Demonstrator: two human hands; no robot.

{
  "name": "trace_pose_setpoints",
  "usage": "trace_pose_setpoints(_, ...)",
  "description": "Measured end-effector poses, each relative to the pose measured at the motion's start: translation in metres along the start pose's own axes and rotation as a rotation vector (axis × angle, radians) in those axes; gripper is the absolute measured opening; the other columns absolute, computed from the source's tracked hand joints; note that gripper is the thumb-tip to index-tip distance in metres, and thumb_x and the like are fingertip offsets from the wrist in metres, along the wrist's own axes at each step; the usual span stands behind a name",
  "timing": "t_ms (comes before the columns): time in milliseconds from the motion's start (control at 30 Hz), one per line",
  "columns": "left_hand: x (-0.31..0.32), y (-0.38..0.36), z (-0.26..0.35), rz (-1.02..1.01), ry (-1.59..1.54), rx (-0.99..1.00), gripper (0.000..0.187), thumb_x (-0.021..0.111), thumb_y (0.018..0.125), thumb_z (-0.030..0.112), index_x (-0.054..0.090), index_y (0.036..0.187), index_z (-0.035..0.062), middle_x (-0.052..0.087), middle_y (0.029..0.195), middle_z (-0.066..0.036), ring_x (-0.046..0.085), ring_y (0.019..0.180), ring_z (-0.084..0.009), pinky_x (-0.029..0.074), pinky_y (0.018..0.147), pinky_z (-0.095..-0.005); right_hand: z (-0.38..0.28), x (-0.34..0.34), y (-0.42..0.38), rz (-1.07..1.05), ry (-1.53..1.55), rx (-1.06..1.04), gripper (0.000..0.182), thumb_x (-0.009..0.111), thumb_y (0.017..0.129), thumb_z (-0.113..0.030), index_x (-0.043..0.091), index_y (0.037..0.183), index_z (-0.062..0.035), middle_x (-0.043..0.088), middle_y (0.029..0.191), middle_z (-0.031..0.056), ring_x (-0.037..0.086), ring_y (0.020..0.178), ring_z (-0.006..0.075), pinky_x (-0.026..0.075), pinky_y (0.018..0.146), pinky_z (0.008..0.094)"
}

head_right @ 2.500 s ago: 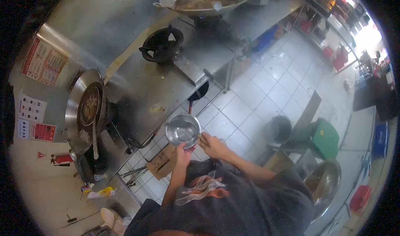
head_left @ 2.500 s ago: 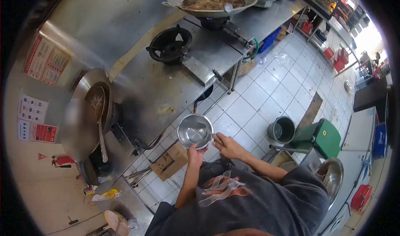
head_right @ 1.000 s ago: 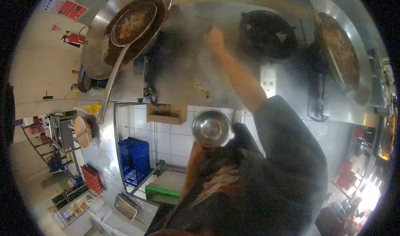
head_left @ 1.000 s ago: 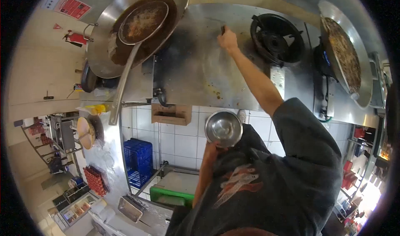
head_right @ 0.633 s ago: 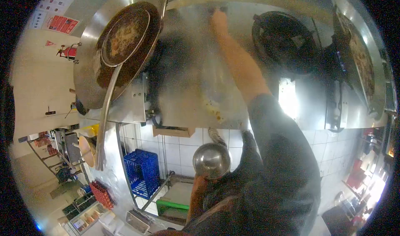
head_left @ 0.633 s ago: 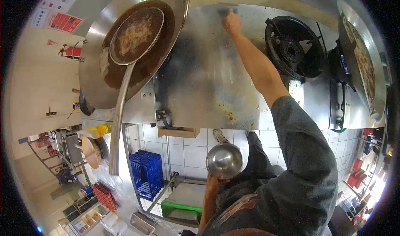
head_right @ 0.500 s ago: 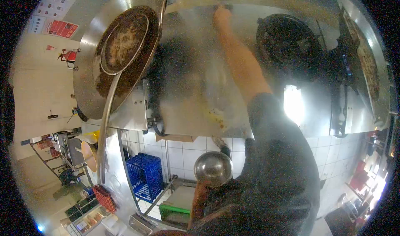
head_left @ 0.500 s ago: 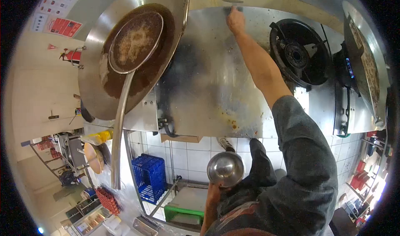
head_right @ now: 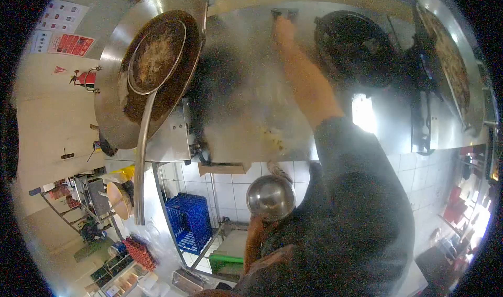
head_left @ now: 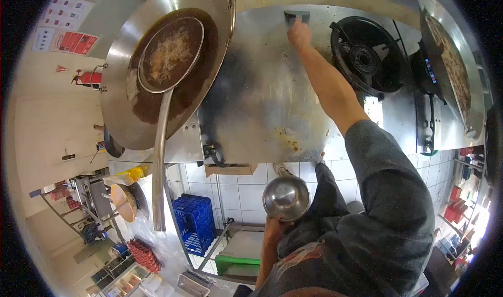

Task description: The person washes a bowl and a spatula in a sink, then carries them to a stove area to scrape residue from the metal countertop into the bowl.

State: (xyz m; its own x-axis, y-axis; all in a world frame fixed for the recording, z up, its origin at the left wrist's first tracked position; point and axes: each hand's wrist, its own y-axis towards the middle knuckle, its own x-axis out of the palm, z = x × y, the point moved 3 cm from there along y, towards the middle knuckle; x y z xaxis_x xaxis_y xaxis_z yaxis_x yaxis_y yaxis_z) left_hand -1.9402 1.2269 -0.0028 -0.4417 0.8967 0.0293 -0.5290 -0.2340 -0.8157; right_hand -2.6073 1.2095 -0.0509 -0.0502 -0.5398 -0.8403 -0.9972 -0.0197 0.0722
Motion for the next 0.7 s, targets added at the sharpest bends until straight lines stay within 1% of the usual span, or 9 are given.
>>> trace_pose_setpoints(33, 0.006, -0.001, 0.009, 0.033, -0.367, -0.242, 0.039, 0.048, 0.082, 0.007, 0.044, 0.119, -0.0037, 0.054, 0.108, -0.018, 0.060, 0.085, -0.0261, 0.055, 0.067, -0.0368, -0.001, -0.007, -0.014, -0.003, -0.021, 0.026, 0.030, 0.045, 0.086, -0.019, 0.057, 0.111, -0.0045, 0.062, 0.099, 0.0223, 0.061, 0.094, 0.0375, 0.049, 0.081, 0.0437)
trace_pose_setpoints(133, -0.002, 0.029, -0.012, -0.131, -0.447, -0.132, 0.035, 0.047, 0.083, 0.008, 0.047, 0.116, -0.0039, 0.057, 0.105, -0.017, 0.061, 0.082, -0.0246, 0.055, 0.067, -0.0369, -0.001, -0.024, -0.063, -0.095, 0.008, 0.113, 0.031, 0.050, 0.084, -0.016, 0.056, 0.111, -0.0036, 0.062, 0.101, 0.0216, 0.061, 0.094, 0.0375, 0.050, 0.081, 0.0423)
trace_pose_setpoints(233, -0.001, 0.067, -0.022, -0.323, -0.418, 0.005, 0.037, 0.044, 0.084, 0.009, 0.043, 0.118, -0.0036, 0.059, 0.101, -0.016, 0.062, 0.078, -0.0267, 0.055, 0.065, -0.0352, -0.007, -0.050, -0.126, -0.095, -0.074, -0.022, 0.035, 0.054, 0.081, -0.016, 0.054, 0.114, -0.0031, 0.061, 0.103, 0.0214, 0.061, 0.095, 0.0371, 0.050, 0.082, 0.0416)
trace_pose_setpoints(267, -0.004, 0.082, -0.030, -0.272, -0.404, -0.089, 0.048, 0.049, 0.083, 0.011, 0.034, 0.125, -0.0061, 0.051, 0.117, -0.020, 0.059, 0.093, -0.0282, 0.055, 0.073, -0.0374, -0.006, -0.055, -0.139, -0.153, -0.088, -0.005, 0.038, 0.055, 0.081, -0.017, 0.052, 0.117, -0.0039, 0.062, 0.103, 0.0217, 0.061, 0.095, 0.0373, 0.050, 0.082, 0.0417)
trace_pose_setpoints(300, -0.004, 0.102, -0.043, -0.358, -0.399, -0.092, 0.047, 0.045, 0.084, 0.007, 0.031, 0.127, -0.0063, 0.047, 0.120, -0.022, 0.058, 0.095, -0.0293, 0.056, 0.075, -0.0400, -0.001, -0.055, -0.151, -0.220, -0.105, 0.020, 0.042, 0.055, 0.081, -0.018, 0.050, 0.120, -0.0046, 0.062, 0.103, 0.0220, 0.061, 0.095, 0.0376, 0.050, 0.082, 0.0419)
trace_pose_setpoints(367, 0.001, 0.106, -0.030, -0.381, -0.335, -0.056, 0.039, 0.041, 0.084, 0.005, 0.038, 0.121, -0.0085, 0.050, 0.116, -0.023, 0.059, 0.094, -0.0300, 0.056, 0.074, -0.0391, 0.011, -0.053, -0.180, -0.281, -0.133, 0.027, 0.055, 0.056, 0.078, -0.018, 0.041, 0.130, -0.0056, 0.062, 0.100, 0.0230, 0.060, 0.095, 0.0387, 0.050, 0.082, 0.0435)
trace_pose_setpoints(467, 0.003, 0.121, -0.038, -0.324, -0.345, -0.171, 0.037, 0.046, 0.081, 0.006, 0.041, 0.114, -0.0114, 0.053, 0.106, -0.026, 0.059, 0.086, -0.0328, 0.055, 0.071, -0.0411, 0.011, -0.073, -0.231, -0.272, -0.117, -0.017, 0.060, 0.054, 0.076, -0.015, 0.037, 0.133, -0.0045, 0.062, 0.098, 0.0248, 0.060, 0.094, 0.0399, 0.050, 0.081, 0.0447)
trace_pose_setpoints(533, 0.002, 0.126, -0.040, -0.432, -0.433, -0.215, 0.037, 0.047, 0.079, 0.003, 0.041, 0.112, -0.0114, 0.052, 0.105, -0.027, 0.059, 0.085, -0.0344, 0.055, 0.070, -0.0436, 0.008, -0.088, -0.270, -0.239, -0.123, -0.108, 0.061, 0.053, 0.076, -0.014, 0.036, 0.133, -0.0040, 0.062, 0.097, 0.0259, 0.060, 0.093, 0.0405, 0.049, 0.081, 0.0453)
trace_pose_setpoints(700, -0.003, 0.125, -0.052, -0.395, -0.403, -0.183, 0.034, 0.048, 0.078, 0.002, 0.041, 0.108, -0.0128, 0.053, 0.101, -0.026, 0.059, 0.081, -0.0369, 0.055, 0.069, -0.0436, 0.030, -0.071, -0.313, -0.118, -0.215, -0.263, 0.063, 0.052, 0.075, -0.013, 0.034, 0.134, -0.0018, 0.062, 0.095, 0.0271, 0.061, 0.088, 0.0418, 0.050, 0.078, 0.0455)
